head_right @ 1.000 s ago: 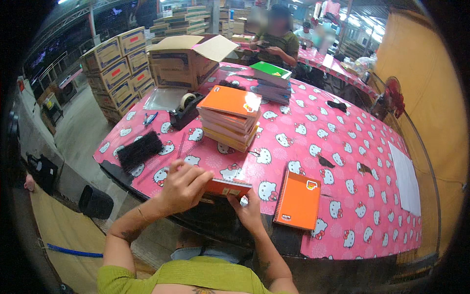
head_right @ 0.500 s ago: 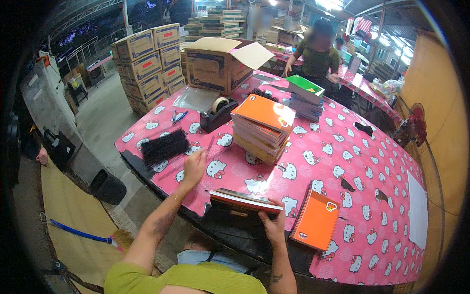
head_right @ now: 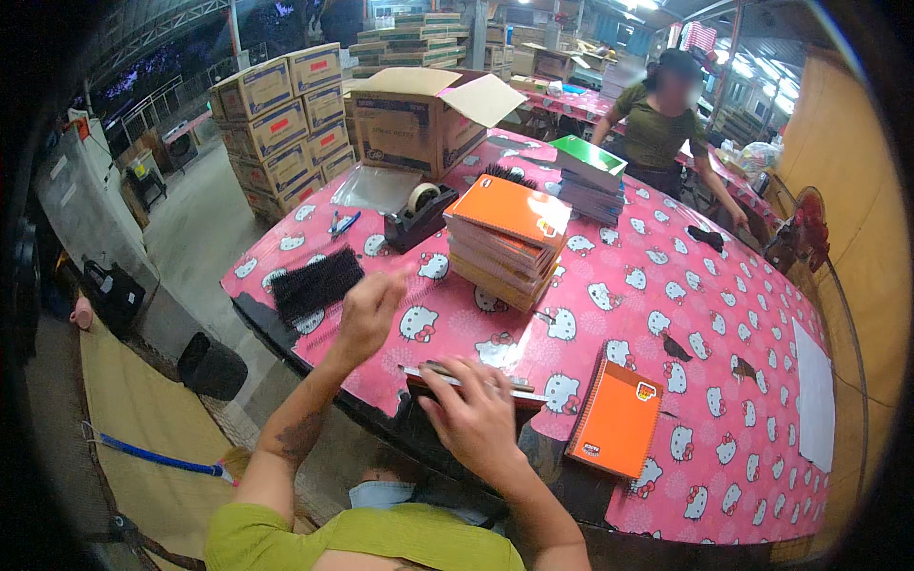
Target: The person takes spiral notebooks from a stack and slides a plastic strip along the spiral spine to bind them before placing them in a separate pile.
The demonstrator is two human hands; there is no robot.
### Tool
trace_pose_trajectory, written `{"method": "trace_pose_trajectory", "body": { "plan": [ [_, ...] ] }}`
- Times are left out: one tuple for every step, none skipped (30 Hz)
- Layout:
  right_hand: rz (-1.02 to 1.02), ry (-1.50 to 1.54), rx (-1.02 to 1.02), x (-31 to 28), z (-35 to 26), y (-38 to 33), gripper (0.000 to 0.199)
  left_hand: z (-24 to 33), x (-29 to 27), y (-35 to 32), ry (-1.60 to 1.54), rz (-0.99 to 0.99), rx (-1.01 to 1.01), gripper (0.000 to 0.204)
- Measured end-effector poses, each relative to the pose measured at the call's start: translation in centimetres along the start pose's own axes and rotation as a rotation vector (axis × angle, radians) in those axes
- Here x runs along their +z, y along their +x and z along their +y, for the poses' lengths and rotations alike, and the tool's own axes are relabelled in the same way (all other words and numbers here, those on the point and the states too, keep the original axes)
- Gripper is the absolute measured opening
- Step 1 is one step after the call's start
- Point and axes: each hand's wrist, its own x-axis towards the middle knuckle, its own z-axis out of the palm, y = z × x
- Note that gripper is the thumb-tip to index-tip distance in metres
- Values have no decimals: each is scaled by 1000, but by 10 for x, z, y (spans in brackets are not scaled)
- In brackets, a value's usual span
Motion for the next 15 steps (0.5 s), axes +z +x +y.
{"method": "trace_pose_trajectory", "body": {
  "plan": [
    [-31, -1, 19, 13, 0, 4, 30, 17, -10, -17, -48, -67, -74, 22],
    [-56, 3, 34, 33, 5, 5, 25, 33, -22, -34, -88, -133, -146, 20],
    [-81, 4, 47, 46, 9, 6, 21, 43, -32, -49, -119, -145, -172, 21],
    [-51, -30, 18, 50, 11, 7, 15, 48, -38, -63, -155, -157, -197, 22],
    [-47, -17, 29, 51, 10, 9, 14, 50, -39, -74, -161, -149, -207, 22],
    [-42, -6, 41, 52, 9, 9, 13, 50, -39, -84, -169, -142, -216, 22],
    [-41, 5, 55, 52, 9, 9, 13, 49, -38, -93, -179, -135, -228, 23],
    [-41, 9, 58, 51, 9, 9, 12, 46, -35, -98, -160, -96, -213, 22],
    [-40, 12, 62, 51, 9, 11, 12, 44, -34, -101, -130, -94, -208, 22],
    [-38, 9, 68, 50, 10, 12, 12, 43, -31, -100, -107, -92, -198, 22],
    [-41, 9, 69, 50, 11, 13, 12, 42, -29, -100, -83, -91, -188, 22],
    [-44, 9, 71, 50, 11, 13, 11, 42, -28, -101, -104, -78, -198, 21],
    [-46, 11, 71, 51, 12, 13, 11, 41, -28, -101, -122, -63, -209, 20],
    [-38, 19, 66, 52, 13, 14, 11, 41, -28, -102, -140, -49, -219, 20],
    [-30, 28, 61, 53, 13, 14, 11, 40, -28, -101, -126, -61, -229, 19]
  ]
}}
